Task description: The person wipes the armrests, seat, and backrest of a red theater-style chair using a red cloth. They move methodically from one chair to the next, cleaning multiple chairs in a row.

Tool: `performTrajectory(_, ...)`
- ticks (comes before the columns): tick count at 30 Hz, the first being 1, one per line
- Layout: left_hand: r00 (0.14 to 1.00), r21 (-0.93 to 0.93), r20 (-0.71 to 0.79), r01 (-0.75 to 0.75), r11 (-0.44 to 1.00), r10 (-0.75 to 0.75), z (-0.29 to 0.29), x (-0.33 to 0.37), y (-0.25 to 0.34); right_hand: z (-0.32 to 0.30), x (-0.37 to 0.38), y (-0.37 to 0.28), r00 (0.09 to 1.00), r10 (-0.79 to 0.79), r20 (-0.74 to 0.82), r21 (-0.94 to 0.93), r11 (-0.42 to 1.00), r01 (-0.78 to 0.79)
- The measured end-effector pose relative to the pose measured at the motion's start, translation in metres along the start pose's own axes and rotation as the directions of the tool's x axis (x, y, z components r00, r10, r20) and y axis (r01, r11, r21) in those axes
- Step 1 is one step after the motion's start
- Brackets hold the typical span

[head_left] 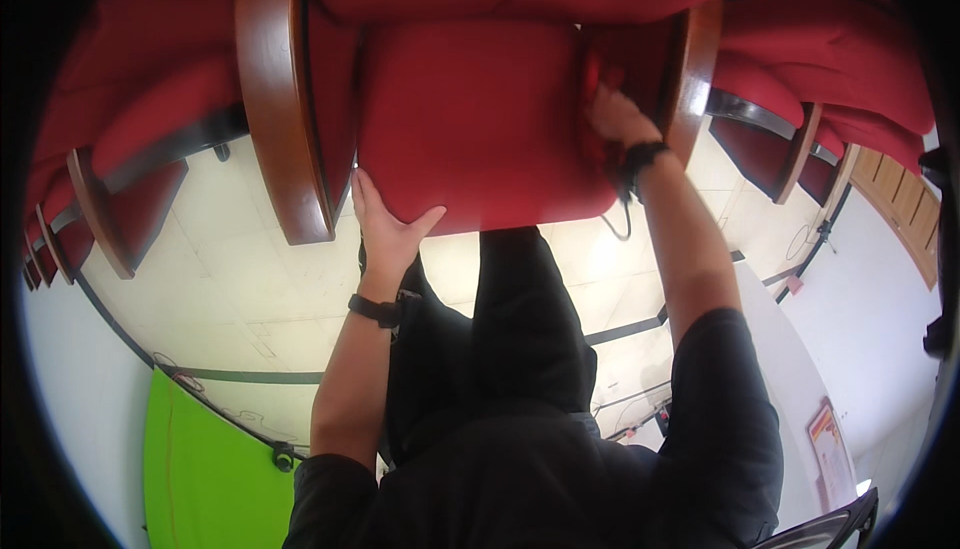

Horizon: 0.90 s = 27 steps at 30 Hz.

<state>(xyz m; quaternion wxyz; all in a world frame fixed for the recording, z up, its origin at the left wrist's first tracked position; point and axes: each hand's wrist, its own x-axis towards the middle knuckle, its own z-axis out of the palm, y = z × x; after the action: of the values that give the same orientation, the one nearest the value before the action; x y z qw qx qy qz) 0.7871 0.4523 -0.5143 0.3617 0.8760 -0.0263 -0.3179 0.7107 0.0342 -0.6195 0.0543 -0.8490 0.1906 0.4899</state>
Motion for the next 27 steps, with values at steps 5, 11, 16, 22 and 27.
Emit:
performTrajectory(5, 0.998, 0.057, 0.006, 0.059, 0.997, -0.059, -0.001, 0.001, 0.004, 0.024, -0.135, -0.012, 0.989, 0.065, -0.13, 0.245, 0.969, -0.032)
performTrajectory(11, 0.979, 0.24, 0.029, -0.205, 0.949, 0.204, -0.006, 0.008, 0.002, 0.037, -0.207, -0.078, 0.834, 0.357, -0.42, 0.475, 0.87, -0.133)
performTrajectory(16, 0.928, 0.259, 0.045, -0.368, 0.893, 0.37, -0.011, 0.021, -0.003, -0.02, -0.204, -0.197, 0.854, -0.087, -0.513, 0.138, 0.974, 0.182)
performTrajectory(22, 0.936, 0.206, -0.022, -0.34, 0.918, 0.352, -0.007, 0.025, 0.0, -0.041, -0.189, -0.191, 0.928, -0.092, -0.361, 0.209, 0.962, 0.176)
performTrajectory(27, 0.932, 0.201, -0.077, -0.334, 0.921, 0.355, -0.007, 0.028, 0.006, -0.039, -0.182, -0.087, 0.897, 0.292, -0.332, 0.259, 0.942, -0.211)
